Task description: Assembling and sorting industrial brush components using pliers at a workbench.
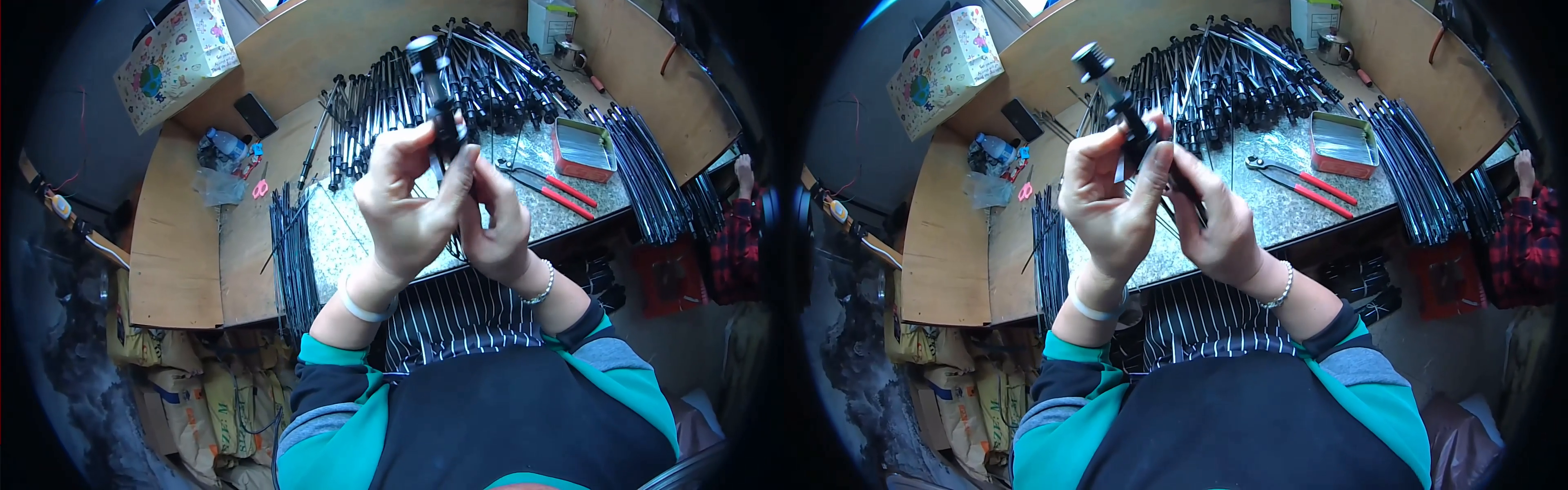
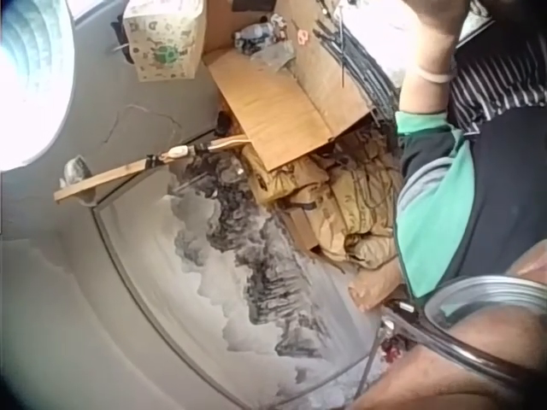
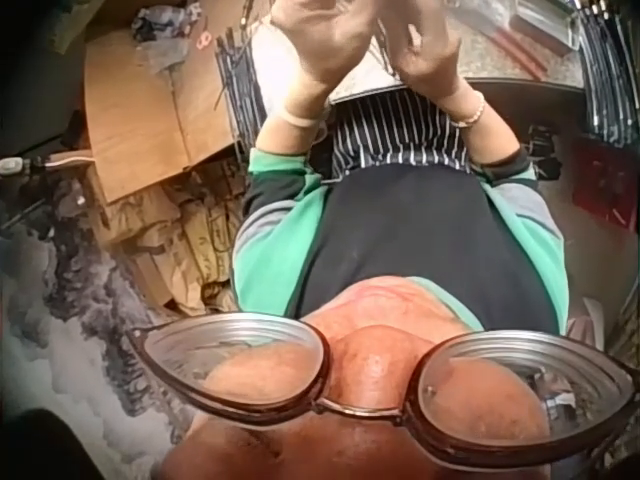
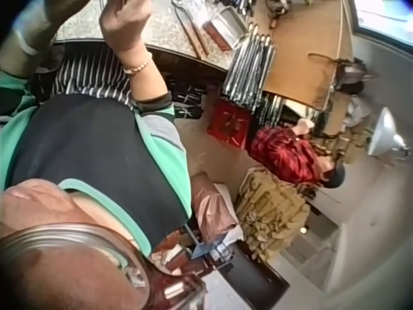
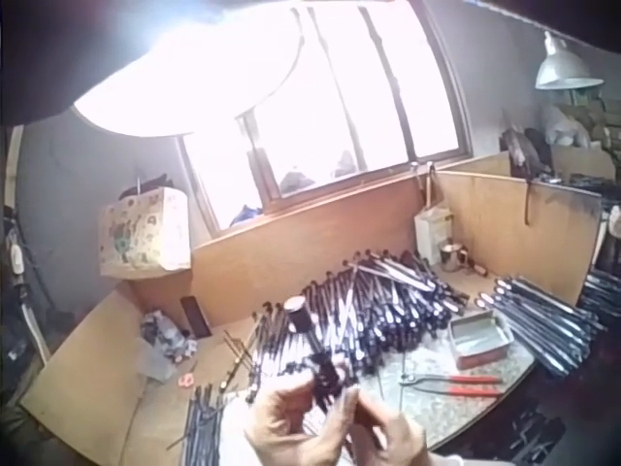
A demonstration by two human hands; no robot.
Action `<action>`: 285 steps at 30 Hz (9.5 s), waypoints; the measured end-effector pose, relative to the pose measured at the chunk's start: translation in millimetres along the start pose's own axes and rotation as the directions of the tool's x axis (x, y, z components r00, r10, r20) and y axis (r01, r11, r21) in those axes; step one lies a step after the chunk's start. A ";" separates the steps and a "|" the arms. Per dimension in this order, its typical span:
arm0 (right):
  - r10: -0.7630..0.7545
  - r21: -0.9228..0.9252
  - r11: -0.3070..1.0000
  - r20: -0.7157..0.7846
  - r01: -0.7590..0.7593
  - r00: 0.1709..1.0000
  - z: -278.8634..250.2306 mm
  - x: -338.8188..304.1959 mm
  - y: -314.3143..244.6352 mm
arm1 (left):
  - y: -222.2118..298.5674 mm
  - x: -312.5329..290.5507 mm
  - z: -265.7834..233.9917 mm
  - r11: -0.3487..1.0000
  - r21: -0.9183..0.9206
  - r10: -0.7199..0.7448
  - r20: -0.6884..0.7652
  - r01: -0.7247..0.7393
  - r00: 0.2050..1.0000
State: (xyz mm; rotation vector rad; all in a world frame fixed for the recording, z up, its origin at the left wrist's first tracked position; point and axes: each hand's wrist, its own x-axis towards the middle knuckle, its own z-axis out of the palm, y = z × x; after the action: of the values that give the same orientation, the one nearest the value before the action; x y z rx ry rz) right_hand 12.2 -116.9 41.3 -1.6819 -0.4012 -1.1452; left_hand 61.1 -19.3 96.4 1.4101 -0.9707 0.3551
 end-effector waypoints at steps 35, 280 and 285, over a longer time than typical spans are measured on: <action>0.305 0.480 0.778 0.277 -0.406 0.911 -12.5 -3.9 15.8 | -20.1 24.1 -21.5 0.970 -0.243 0.075 0.196 -0.025 0.978; 0.782 0.647 0.361 0.183 -0.672 0.596 -250.1 -3.7 117.4 | -85.1 -96.8 -119.5 0.255 0.896 -0.647 -0.121 0.363 0.753; 0.781 0.034 0.449 0.470 -0.893 0.411 -74.7 -37.0 33.9 | -96.6 -111.8 -118.6 0.206 0.895 -0.859 -0.028 0.396 0.511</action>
State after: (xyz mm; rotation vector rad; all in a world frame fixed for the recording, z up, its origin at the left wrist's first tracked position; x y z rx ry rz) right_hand -18.6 -186.9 -6.0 -1.5081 0.1043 0.0554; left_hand 107.5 109.1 -34.9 2.8030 -0.3958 -0.3359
